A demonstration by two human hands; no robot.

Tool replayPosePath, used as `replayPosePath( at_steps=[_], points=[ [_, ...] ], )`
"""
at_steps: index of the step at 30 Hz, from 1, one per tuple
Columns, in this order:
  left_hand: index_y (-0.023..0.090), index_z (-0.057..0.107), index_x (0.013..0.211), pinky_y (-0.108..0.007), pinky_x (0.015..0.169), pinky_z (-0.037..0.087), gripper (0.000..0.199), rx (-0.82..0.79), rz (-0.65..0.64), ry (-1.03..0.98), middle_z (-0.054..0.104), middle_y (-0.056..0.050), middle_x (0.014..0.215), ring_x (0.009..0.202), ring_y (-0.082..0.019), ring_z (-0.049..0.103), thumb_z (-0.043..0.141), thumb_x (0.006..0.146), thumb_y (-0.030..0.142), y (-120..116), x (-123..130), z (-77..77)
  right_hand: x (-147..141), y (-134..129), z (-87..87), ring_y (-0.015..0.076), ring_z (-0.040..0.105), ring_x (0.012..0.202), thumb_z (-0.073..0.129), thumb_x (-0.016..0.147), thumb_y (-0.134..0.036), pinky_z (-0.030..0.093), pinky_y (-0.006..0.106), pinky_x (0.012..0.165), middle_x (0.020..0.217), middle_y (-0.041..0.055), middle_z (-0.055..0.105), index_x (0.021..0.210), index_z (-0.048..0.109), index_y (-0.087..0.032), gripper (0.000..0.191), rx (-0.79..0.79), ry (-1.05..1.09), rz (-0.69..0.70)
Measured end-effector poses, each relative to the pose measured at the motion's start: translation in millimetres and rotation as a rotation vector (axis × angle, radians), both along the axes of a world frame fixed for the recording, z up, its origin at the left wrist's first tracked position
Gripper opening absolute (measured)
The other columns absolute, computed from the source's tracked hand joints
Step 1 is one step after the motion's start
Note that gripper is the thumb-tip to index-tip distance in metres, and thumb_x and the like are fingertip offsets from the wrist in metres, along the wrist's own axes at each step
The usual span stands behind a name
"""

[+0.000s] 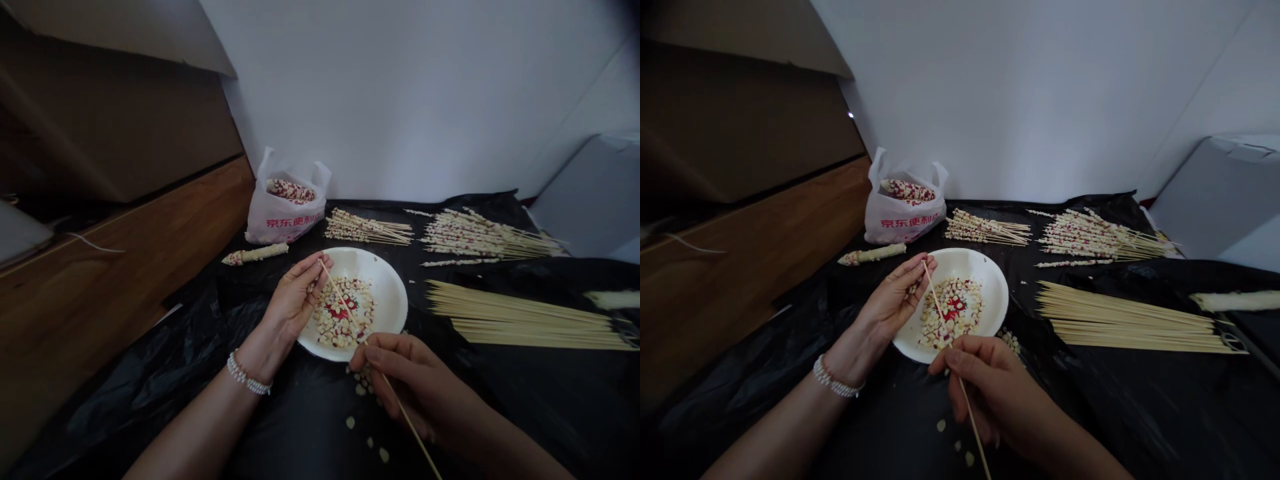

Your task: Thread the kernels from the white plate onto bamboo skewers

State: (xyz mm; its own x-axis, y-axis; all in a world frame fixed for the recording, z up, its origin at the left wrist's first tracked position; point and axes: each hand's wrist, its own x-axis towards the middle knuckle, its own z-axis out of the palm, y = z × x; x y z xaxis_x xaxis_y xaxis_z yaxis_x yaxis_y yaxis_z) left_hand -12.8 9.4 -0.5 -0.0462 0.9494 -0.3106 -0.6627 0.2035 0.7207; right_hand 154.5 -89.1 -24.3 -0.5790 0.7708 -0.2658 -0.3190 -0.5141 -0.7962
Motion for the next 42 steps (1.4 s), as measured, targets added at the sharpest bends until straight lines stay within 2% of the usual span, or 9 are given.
replayPosePath(
  at_steps=[5, 8, 11, 16, 25, 33, 38, 42],
  points=[
    [0.013, 0.069, 0.1, -0.015, 0.07, 0.057, 0.026, 0.007, 0.018, -0.059, 0.072, -0.011, 0.099, 0.086, -0.013, 0.07, 0.061, 0.079, -0.001, 0, 0, 0.0, 1, 4, -0.6, 0.0021, 0.03, 0.029, 0.059, 0.086, -0.045, 0.015, 0.016, 0.031, 0.044, -0.0074, 0.051, 0.089, 0.066, -0.016, 0.03, 0.028, -0.054, -0.029],
    [0.01, 0.067, 0.104, -0.02, 0.067, 0.059, 0.02, -0.064, -0.05, -0.162, 0.072, -0.013, 0.095, 0.082, -0.015, 0.07, 0.057, 0.086, 0.011, 0, -2, 1.7, 3, 6, -3.2, 0.0023, 0.029, 0.031, 0.058, 0.087, -0.043, 0.015, 0.017, 0.033, 0.044, -0.008, 0.048, 0.091, 0.066, -0.017, 0.028, 0.054, -0.054, -0.046],
    [0.01, 0.066, 0.101, -0.02, 0.06, 0.058, 0.019, -0.131, -0.096, -0.244, 0.071, -0.01, 0.085, 0.07, -0.013, 0.068, 0.053, 0.09, 0.017, 2, -5, 2.6, 4, 6, -5.0, 0.0024, 0.028, 0.032, 0.056, 0.089, -0.041, 0.014, 0.018, 0.034, 0.043, -0.0082, 0.047, 0.091, 0.067, -0.017, 0.027, 0.061, -0.041, -0.033],
    [0.009, 0.066, 0.094, -0.014, 0.05, 0.052, 0.014, -0.17, -0.105, -0.327, 0.066, -0.004, 0.072, 0.056, -0.008, 0.061, 0.054, 0.089, 0.015, 5, -8, 4.3, 3, 5, -7.0, 0.002, 0.025, 0.032, 0.055, 0.089, -0.042, 0.012, 0.019, 0.035, 0.042, -0.0087, 0.045, 0.088, 0.067, -0.016, 0.028, 0.079, -0.035, -0.011],
    [0.009, 0.064, 0.093, -0.013, 0.049, 0.049, 0.011, -0.181, -0.123, -0.328, 0.063, -0.003, 0.071, 0.055, -0.006, 0.057, 0.055, 0.087, 0.011, 6, -7, 6.2, 2, 5, -5.8, 0.0034, 0.027, 0.036, 0.056, 0.089, -0.041, 0.016, 0.019, 0.04, 0.041, -0.0083, 0.044, 0.09, 0.067, -0.016, 0.028, 0.101, -0.048, -0.063],
    [0.009, 0.064, 0.091, -0.013, 0.049, 0.048, 0.011, -0.15, -0.19, -0.291, 0.06, -0.002, 0.069, 0.054, -0.006, 0.056, 0.055, 0.087, 0.009, 5, -8, 4.8, 2, 4, -3.6, 0.0026, 0.025, 0.033, 0.055, 0.089, -0.042, 0.012, 0.02, 0.036, 0.041, -0.0086, 0.044, 0.089, 0.067, -0.015, 0.03, 0.121, -0.037, -0.049],
    [0.008, 0.065, 0.088, -0.014, 0.048, 0.046, 0.008, -0.138, -0.377, -0.211, 0.054, 0.0, 0.065, 0.054, -0.005, 0.052, 0.059, 0.083, 0.007, -2, -4, 2.1, 3, 7, -4.1, 0.0031, 0.026, 0.034, 0.057, 0.088, -0.042, 0.013, 0.02, 0.038, 0.04, -0.0089, 0.043, 0.087, 0.067, -0.015, 0.028, 0.143, -0.057, -0.114],
    [0.007, 0.066, 0.085, -0.008, 0.038, 0.032, 0.006, -0.119, -0.522, -0.145, 0.048, 0.002, 0.062, 0.048, -0.001, 0.043, 0.062, 0.08, 0.006, -10, 0, 3.6, 5, 9, -4.3, 0.0033, 0.025, 0.035, 0.057, 0.088, -0.041, 0.014, 0.021, 0.039, 0.041, -0.0087, 0.044, 0.092, 0.068, -0.016, 0.027, 0.144, -0.042, -0.145]
  ],
)
